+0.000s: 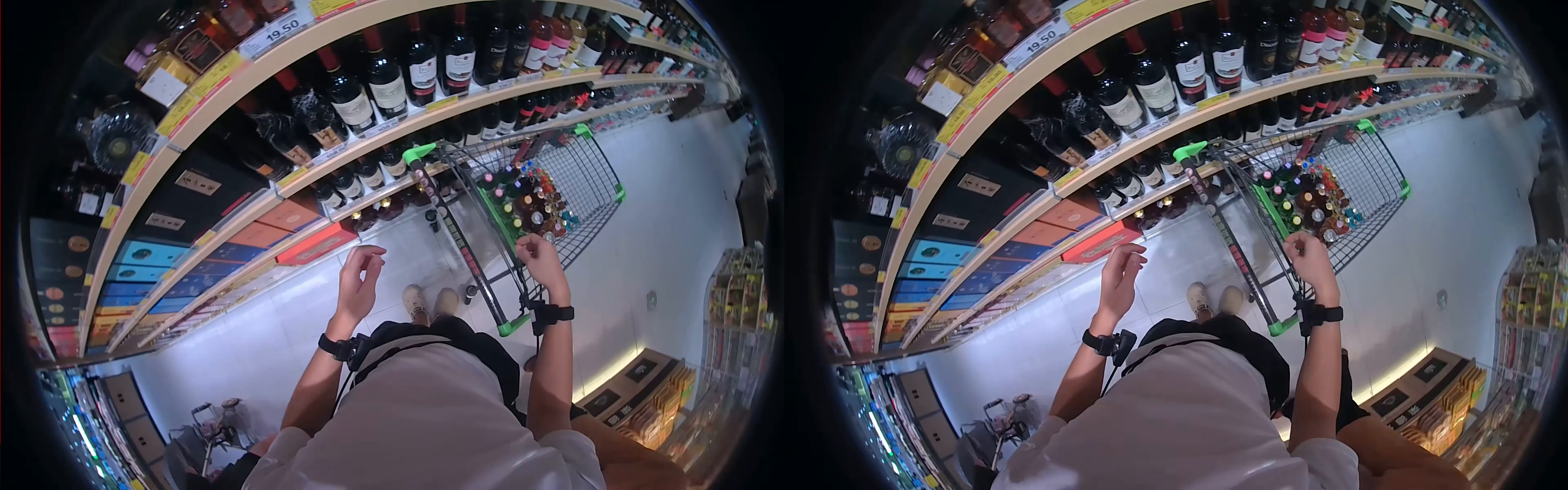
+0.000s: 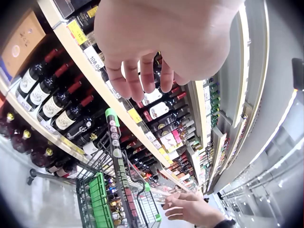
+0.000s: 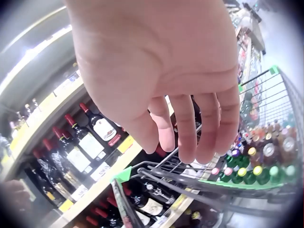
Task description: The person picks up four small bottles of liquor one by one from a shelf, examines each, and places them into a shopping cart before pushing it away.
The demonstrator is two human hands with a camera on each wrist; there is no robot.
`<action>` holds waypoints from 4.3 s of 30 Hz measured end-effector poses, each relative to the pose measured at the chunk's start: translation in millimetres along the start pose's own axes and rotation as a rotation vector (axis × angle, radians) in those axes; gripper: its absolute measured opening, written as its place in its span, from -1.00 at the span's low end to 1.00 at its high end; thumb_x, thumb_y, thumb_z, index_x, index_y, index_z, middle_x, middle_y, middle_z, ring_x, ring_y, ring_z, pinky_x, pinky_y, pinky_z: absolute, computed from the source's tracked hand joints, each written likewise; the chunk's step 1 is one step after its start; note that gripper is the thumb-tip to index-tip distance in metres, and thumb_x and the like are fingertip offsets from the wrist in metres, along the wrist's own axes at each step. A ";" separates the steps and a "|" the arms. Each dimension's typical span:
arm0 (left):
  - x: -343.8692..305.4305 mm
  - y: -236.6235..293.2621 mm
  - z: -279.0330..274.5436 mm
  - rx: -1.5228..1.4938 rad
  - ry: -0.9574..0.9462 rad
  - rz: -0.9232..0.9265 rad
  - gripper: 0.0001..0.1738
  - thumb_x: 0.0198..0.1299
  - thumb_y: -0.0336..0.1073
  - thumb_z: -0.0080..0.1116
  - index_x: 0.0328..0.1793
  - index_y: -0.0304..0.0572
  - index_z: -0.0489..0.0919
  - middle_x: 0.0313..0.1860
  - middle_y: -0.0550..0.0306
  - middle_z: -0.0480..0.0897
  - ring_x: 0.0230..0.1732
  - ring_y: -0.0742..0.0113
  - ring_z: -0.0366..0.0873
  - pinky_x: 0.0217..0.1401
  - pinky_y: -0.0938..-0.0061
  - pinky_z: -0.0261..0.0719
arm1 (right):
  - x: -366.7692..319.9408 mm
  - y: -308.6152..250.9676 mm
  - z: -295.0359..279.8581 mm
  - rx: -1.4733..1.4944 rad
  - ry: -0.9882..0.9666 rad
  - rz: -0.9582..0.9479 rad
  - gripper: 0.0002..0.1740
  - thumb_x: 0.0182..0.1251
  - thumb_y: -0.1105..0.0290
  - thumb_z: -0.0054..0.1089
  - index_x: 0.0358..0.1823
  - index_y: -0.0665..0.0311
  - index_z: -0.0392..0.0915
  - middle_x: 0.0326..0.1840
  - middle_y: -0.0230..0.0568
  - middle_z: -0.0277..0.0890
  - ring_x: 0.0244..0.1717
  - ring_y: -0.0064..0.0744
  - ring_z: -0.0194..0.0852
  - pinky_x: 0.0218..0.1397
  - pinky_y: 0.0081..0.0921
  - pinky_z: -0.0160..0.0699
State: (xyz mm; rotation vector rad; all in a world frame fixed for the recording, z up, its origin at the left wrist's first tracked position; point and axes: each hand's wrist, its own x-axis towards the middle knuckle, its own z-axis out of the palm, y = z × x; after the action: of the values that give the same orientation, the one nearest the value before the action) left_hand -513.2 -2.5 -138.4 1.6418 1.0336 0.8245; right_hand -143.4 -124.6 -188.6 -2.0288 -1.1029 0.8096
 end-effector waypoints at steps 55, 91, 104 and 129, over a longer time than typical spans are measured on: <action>-38.8 96.9 367.1 0.354 -0.325 -0.004 -0.77 0.26 -0.42 0.23 0.04 -0.18 0.60 -0.08 0.07 0.57 -0.07 0.26 0.60 0.02 0.40 0.54 | -89.9 272.5 -261.6 0.121 -0.052 0.099 -0.73 0.37 0.35 0.23 -0.04 0.41 0.61 -0.29 -0.09 0.68 -0.36 -0.40 0.66 -0.23 -0.46 0.65; -30.4 -42.7 434.3 1.138 -0.515 -0.550 -0.77 -0.05 -0.08 0.48 -0.21 0.23 0.80 0.13 0.20 0.69 0.52 0.21 0.30 0.66 0.01 -0.14 | 236.6 437.9 -282.8 -0.641 -0.236 -0.010 -0.74 0.11 0.26 0.44 -0.15 0.11 0.77 -0.13 0.03 0.71 -0.04 0.07 0.65 0.11 -0.12 0.61; -56.9 -46.9 376.9 1.219 -0.562 -0.636 -0.81 0.08 -0.21 0.29 -0.19 0.01 0.76 0.16 0.14 0.67 0.49 0.27 0.35 0.64 0.04 -0.07 | 196.2 425.8 -227.3 -0.556 -0.381 -0.101 -0.80 0.04 0.18 0.47 -0.33 0.06 0.79 -0.28 -0.06 0.71 -0.17 0.01 0.68 -0.06 -0.16 0.63; -168.4 -128.5 188.8 1.354 -0.328 -0.582 -0.74 0.12 -0.43 0.16 -0.08 0.01 0.72 0.22 0.04 0.62 0.50 0.02 0.32 0.65 -0.24 -0.23 | 161.3 339.4 -137.2 -0.710 -0.556 -0.170 -0.56 0.19 0.47 0.09 0.12 0.07 0.62 0.03 0.11 0.62 0.09 0.12 0.61 0.14 -0.02 0.61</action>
State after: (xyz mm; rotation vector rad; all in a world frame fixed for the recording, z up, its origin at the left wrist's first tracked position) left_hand -446.0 -208.8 -321.2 2.1757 1.8503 -0.7266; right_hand 187.3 -159.4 -411.1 -2.2640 -2.0831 1.0223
